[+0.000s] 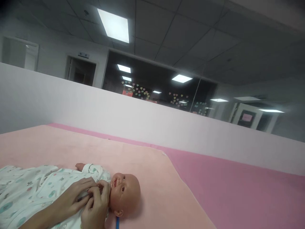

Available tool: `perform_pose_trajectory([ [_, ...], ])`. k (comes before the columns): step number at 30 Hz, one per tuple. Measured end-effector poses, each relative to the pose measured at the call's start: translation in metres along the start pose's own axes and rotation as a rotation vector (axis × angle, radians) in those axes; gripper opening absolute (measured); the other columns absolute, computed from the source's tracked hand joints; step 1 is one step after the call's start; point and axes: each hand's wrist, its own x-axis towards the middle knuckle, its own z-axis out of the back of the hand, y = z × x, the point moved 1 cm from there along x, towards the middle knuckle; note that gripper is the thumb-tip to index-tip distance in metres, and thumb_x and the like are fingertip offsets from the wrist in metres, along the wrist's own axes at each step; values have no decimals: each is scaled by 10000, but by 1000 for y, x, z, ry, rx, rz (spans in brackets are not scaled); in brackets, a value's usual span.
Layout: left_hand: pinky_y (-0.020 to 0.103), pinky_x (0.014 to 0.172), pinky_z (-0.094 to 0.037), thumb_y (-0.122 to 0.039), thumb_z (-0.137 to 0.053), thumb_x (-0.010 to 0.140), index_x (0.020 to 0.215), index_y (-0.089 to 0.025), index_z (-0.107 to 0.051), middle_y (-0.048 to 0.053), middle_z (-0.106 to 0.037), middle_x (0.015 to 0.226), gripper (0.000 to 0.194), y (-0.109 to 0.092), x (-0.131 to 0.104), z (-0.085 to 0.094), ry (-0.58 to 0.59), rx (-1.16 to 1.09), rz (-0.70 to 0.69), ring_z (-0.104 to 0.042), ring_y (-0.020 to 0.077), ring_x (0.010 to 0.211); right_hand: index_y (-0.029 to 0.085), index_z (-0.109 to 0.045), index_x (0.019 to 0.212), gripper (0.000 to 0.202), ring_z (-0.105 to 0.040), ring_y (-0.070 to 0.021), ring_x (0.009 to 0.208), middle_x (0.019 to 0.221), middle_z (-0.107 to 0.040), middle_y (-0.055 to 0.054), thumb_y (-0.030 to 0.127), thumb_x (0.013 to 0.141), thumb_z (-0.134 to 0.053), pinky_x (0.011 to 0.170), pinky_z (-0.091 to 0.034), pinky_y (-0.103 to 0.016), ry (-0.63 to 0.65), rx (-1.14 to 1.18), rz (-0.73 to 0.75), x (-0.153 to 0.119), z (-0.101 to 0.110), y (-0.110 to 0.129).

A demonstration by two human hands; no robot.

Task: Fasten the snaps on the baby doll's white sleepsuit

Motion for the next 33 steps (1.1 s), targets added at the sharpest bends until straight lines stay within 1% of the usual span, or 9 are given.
perform_pose_trajectory([
  [4, 249, 724, -395, -220, -405, 821, 745, -199, -505, 3, -562, 832, 127, 4, 0, -1, 22, -47, -2, -499, 142, 799, 190, -521, 711, 357, -484, -154, 816, 875, -442, -54, -44, 535, -317, 701, -460, -278, -14, 4, 4, -1, -1, -1],
  [8, 242, 743, -402, -266, -391, 845, 763, -202, -511, 7, -565, 858, 159, 9, -1, -3, 65, -53, 0, -506, 139, 819, 193, -539, 728, 360, -486, -156, 813, 886, -444, -58, -40, 552, -328, 713, -461, -291, -47, 14, -5, -3, -4, -4],
  [13, 252, 784, -408, -327, -371, 860, 815, -206, -533, 22, -569, 912, 207, 15, 0, -5, 78, -37, -7, -506, 152, 873, 198, -554, 737, 399, -497, -145, 818, 897, -447, -56, -61, 542, -320, 729, -471, -272, -43, 20, 22, -2, 0, 4],
  [16, 251, 795, -413, -345, -359, 866, 847, -215, -554, 23, -571, 918, 235, 16, 0, -5, 85, -23, -3, -510, 151, 881, 199, -558, 744, 422, -503, -152, 870, 943, -451, -65, -73, 534, -313, 753, -473, -273, -47, -10, 23, 0, 2, 8],
  [18, 246, 787, -421, -350, -369, 863, 858, -219, -566, 22, -579, 907, 237, 15, 1, -5, 75, -11, -4, -518, 149, 871, 200, -559, 742, 435, -504, -161, 897, 967, -456, -71, -77, 519, -308, 765, -472, -282, -61, -23, 12, 0, 2, 7],
  [21, 234, 774, -435, -339, -391, 853, 875, -224, -582, 20, -597, 902, 224, 14, 0, -4, 32, 2, -21, -530, 146, 861, 206, -565, 748, 448, -512, -167, 885, 965, -470, -72, -75, 506, -313, 757, -477, -293, -58, -18, -11, -2, 1, 5],
  [27, 233, 774, -446, -340, -385, 846, 904, -217, -566, 27, -613, 927, 226, 14, 0, -3, 10, 51, 2, -547, 151, 873, 201, -571, 773, 429, -519, -163, 899, 959, -478, -70, -69, 540, -333, 775, -481, -294, -30, 42, -21, -4, 2, 8],
  [30, 234, 758, -451, -355, -373, 847, 881, -212, -558, 30, -616, 907, 237, 18, -2, -3, 23, 64, -1, -553, 155, 856, 197, -578, 777, 423, -522, -160, 891, 959, -478, -68, -65, 538, -347, 774, -483, -295, -34, 47, -23, -3, 4, 10],
  [33, 233, 779, -452, -365, -415, 822, 944, -225, -551, 35, -616, 961, 230, 24, -5, -4, -23, 108, -34, -552, 165, 897, 194, -586, 790, 430, -521, -155, 896, 962, -481, -64, -61, 526, -362, 785, -479, -292, -30, 49, -8, -4, 4, 11],
])
